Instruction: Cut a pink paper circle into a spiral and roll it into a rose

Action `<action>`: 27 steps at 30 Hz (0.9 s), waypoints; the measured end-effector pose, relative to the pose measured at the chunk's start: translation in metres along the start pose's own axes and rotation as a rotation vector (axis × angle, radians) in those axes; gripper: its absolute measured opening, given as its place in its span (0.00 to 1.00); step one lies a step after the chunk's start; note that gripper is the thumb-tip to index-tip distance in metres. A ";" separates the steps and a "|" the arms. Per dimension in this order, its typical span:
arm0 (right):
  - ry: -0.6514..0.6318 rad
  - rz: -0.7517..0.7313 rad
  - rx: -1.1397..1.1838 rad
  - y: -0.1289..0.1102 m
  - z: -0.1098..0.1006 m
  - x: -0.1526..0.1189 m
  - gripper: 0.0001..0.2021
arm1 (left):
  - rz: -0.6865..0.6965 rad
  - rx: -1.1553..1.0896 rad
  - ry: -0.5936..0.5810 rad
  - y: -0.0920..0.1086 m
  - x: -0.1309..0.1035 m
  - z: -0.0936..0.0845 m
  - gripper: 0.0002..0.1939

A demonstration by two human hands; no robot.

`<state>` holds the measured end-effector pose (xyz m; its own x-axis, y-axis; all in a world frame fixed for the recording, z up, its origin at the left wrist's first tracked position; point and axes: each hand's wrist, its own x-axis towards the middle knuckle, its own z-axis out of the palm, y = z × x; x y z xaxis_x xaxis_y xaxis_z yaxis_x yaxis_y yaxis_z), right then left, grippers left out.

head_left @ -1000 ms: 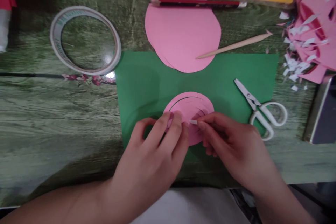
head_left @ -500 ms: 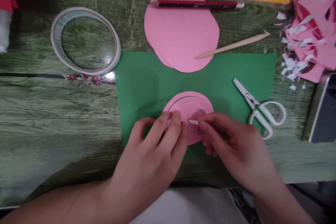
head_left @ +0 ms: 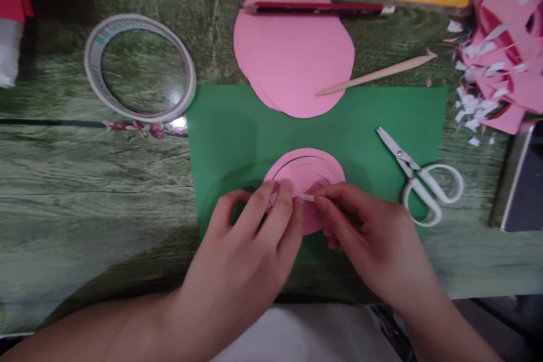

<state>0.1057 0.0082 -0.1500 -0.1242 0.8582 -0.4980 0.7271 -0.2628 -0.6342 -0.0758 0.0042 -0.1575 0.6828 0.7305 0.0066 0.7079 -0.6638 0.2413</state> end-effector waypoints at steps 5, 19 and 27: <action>0.032 -0.015 -0.055 -0.001 0.002 -0.001 0.10 | 0.002 0.002 -0.012 0.000 0.001 0.001 0.18; 0.107 -0.062 -0.189 -0.003 0.004 -0.001 0.09 | 0.001 0.023 -0.035 0.000 -0.001 0.000 0.19; 0.091 -0.056 -0.223 -0.009 0.001 0.000 0.09 | 0.011 0.132 -0.070 0.008 0.000 0.000 0.22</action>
<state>0.0983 0.0102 -0.1451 -0.1149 0.9076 -0.4037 0.8530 -0.1182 -0.5084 -0.0704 -0.0016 -0.1554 0.6982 0.7134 -0.0599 0.7149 -0.6902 0.1122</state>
